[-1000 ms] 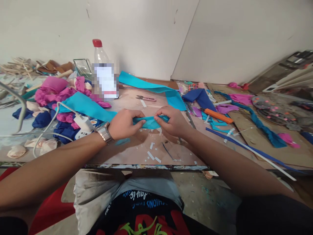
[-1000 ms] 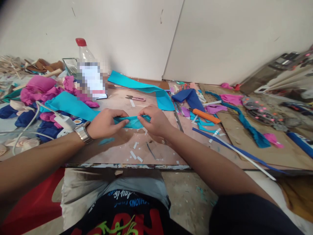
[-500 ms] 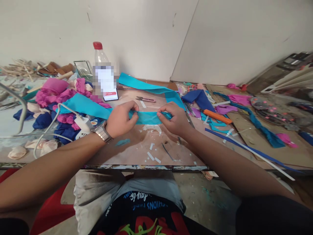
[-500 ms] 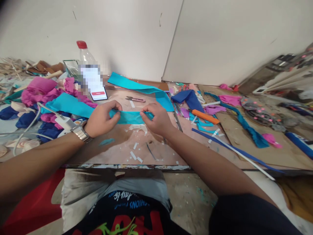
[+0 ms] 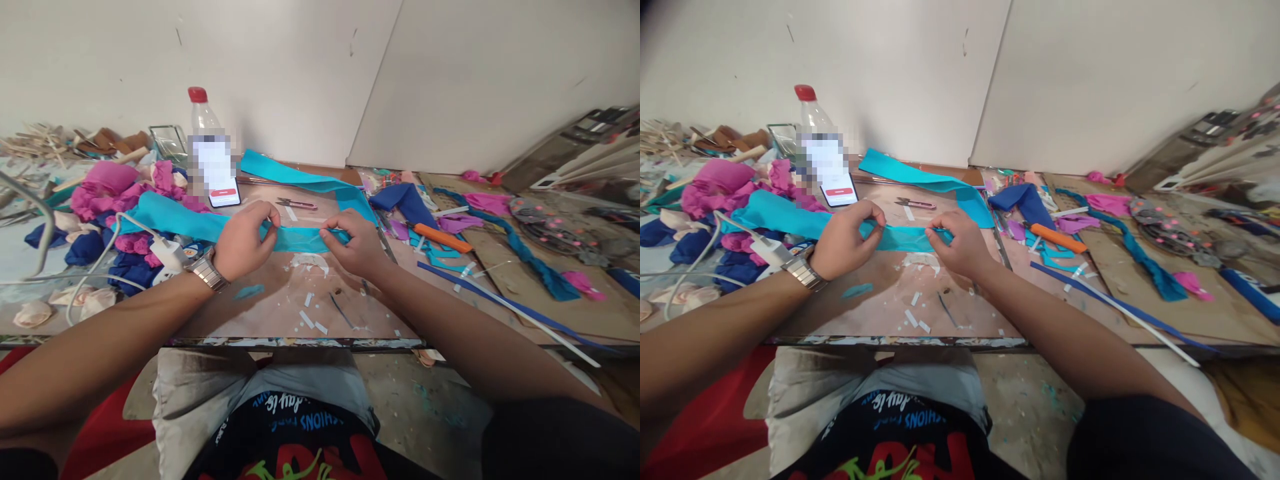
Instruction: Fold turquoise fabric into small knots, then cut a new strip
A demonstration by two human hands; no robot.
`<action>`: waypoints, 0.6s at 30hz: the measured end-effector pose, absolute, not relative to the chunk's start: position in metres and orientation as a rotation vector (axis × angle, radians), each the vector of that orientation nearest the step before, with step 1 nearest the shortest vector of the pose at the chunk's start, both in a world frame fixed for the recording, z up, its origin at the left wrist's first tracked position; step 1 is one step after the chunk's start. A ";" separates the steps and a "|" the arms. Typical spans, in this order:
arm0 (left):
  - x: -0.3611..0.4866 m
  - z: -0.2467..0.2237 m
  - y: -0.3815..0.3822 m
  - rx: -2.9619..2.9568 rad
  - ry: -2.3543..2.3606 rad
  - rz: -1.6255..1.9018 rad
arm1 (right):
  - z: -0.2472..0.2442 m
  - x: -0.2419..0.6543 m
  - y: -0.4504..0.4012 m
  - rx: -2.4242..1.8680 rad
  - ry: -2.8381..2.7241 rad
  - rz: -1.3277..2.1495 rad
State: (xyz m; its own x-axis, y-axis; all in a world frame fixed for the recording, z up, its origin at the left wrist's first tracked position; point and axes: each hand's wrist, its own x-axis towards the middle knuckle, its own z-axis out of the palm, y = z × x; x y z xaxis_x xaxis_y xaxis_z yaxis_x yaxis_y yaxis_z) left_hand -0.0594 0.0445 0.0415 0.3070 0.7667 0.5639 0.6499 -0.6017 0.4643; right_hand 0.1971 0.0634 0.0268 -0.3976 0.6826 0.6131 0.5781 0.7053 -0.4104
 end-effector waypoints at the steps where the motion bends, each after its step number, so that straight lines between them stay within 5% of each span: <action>1: -0.059 0.041 0.044 2.417 1.312 1.163 | 0.027 0.197 0.063 -0.958 -2.117 0.174; 18: -0.061 0.041 0.048 2.411 1.415 1.125 | 0.023 0.195 0.064 -0.968 -2.074 0.153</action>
State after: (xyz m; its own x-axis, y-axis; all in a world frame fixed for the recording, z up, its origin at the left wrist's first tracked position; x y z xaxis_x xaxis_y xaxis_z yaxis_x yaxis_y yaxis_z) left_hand -0.0612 0.0479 0.0408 0.2833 0.7962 0.5346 0.7006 -0.5525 0.4516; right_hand 0.1948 0.0637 0.0234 -0.3656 0.6836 0.6317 0.5838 0.6970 -0.4164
